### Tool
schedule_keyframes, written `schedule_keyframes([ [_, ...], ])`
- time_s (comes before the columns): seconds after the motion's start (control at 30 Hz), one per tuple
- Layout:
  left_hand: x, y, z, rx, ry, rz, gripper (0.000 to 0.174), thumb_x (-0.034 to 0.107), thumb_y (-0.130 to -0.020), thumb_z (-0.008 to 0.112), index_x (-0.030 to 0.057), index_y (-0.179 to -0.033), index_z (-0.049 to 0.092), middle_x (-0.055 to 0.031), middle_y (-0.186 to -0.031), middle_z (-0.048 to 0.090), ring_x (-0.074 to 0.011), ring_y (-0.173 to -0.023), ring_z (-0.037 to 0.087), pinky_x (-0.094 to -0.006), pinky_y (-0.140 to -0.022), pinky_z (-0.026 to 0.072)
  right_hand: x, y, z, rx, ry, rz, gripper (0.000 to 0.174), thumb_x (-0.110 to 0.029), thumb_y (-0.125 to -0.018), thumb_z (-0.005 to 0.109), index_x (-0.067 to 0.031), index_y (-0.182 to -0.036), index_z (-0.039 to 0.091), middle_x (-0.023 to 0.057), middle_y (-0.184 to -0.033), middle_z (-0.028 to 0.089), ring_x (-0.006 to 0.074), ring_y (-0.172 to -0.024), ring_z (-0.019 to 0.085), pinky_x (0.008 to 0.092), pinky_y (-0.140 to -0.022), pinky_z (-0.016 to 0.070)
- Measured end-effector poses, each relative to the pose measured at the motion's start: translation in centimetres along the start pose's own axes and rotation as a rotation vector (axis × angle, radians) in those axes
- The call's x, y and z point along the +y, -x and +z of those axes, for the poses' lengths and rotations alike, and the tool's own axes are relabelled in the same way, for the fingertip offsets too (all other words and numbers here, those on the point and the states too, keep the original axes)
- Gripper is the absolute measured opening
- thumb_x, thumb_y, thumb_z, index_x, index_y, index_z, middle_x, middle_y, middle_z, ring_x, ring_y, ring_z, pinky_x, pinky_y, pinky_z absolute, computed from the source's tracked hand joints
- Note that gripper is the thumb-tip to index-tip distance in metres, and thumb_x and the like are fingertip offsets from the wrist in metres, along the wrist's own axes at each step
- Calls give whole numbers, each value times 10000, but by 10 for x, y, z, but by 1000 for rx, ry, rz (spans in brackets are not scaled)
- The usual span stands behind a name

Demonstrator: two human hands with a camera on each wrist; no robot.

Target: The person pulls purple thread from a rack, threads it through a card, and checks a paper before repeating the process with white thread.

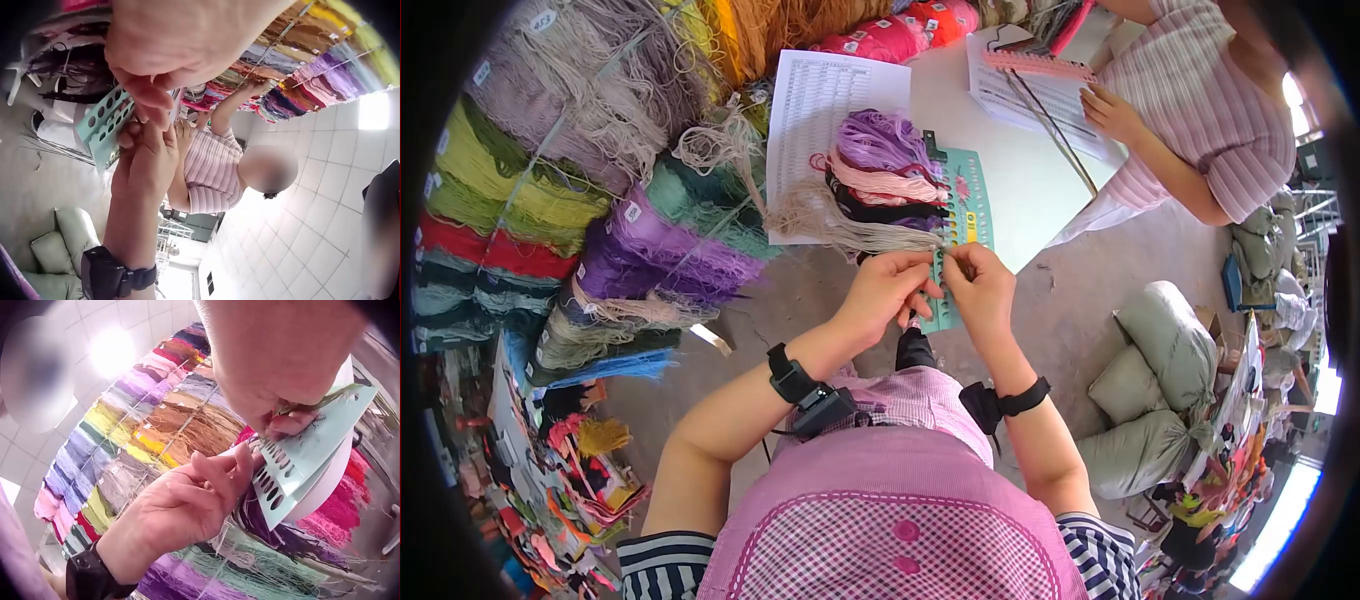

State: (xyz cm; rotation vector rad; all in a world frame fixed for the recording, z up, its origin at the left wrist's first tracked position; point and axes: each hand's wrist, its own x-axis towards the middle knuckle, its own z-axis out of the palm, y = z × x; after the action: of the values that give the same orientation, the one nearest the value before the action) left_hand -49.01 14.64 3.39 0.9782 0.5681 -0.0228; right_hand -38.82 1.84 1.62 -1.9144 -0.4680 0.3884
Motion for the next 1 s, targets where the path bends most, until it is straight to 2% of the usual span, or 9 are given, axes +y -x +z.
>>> schedule_keyframes([
  [0.1, -2, -2, -4, -7, -76, 61, 315, 169, -967, 558, -22, -1216, 592, -83, -869, 685, -78, -580, 622, -176, -401, 426, -9, 5, -2, -16, 207, -313, 158, -89, -800, 712, -1, -920, 658, 71, -827, 665, 118, -660, 615, 268, -592, 472],
  [0.27, -2, -12, -1, 93, -227, 178, 247, 170, -963, 568, -15, -1101, 654, -51, -812, 674, -63, -561, 608, -175, -413, 432, -14, 0, -16, -189, 102, -120, 273, -102, -753, 738, 0, -986, 637, 33, -811, 638, 69, -624, 537, 239, -570, 447],
  [0.47, 4, -17, -7, 91, -317, 31, 203, 164, -926, 596, -8, -1013, 662, -36, -799, 683, -76, -600, 625, -198, -439, 440, -13, -2, -15, -191, 26, -27, 289, -100, -735, 740, -9, -992, 646, 17, -764, 632, 44, -612, 491, 209, -566, 426],
  [0.57, 7, -5, -30, 96, -143, 34, 186, 167, -912, 594, 17, -1001, 658, -32, -850, 680, -86, -676, 635, -210, -528, 475, -16, -3, -17, -220, 100, 3, 292, -94, -728, 739, -15, -993, 646, 24, -764, 641, 49, -612, 505, 220, -573, 438],
  [0.67, 11, 3, -44, -152, 321, 35, 127, 143, -872, 570, 43, -909, 639, -59, -896, 627, -127, -814, 586, -252, -657, 475, -14, -3, -15, -222, 160, -60, 271, -90, -722, 737, -16, -967, 648, 48, -786, 653, 73, -624, 541, 240, -588, 457],
  [0.73, 13, 1, -37, -251, 428, -55, 162, 181, -880, 553, 49, -929, 633, -90, -931, 662, -160, -774, 650, -241, -564, 471, -1, -4, -12, -243, 216, -128, 352, -98, -714, 746, -28, -1033, 617, 78, -844, 663, 137, -674, 586, 273, -618, 481],
  [0.83, 30, -1, -12, -310, -187, -29, 385, 140, -893, 479, 64, -1254, 591, -75, -683, 655, -130, -524, 619, -234, -431, 441, -7, 3, -11, -192, 273, -126, 596, -115, -708, 762, -54, -1219, 460, 129, -969, 618, 221, -773, 596, 328, -677, 500],
  [0.93, 6, -20, 0, -241, -595, 106, 243, 177, -826, 616, 55, -1034, 582, -67, -640, 620, -137, -468, 575, -284, -430, 437, -8, 4, -10, -162, 269, -176, 564, -105, -679, 752, -41, -1167, 476, 54, -778, 529, 158, -673, 511, 289, -636, 459],
  [1.0, 20, -13, -15, -198, -795, 337, 251, 255, -813, 683, 37, -883, 580, -75, -689, 613, -170, -599, 599, -315, -538, 454, 4, -2, -9, -208, 292, -179, 533, -73, -659, 731, -42, -1134, 492, 19, -707, 501, 124, -629, 486, 271, -593, 431],
])
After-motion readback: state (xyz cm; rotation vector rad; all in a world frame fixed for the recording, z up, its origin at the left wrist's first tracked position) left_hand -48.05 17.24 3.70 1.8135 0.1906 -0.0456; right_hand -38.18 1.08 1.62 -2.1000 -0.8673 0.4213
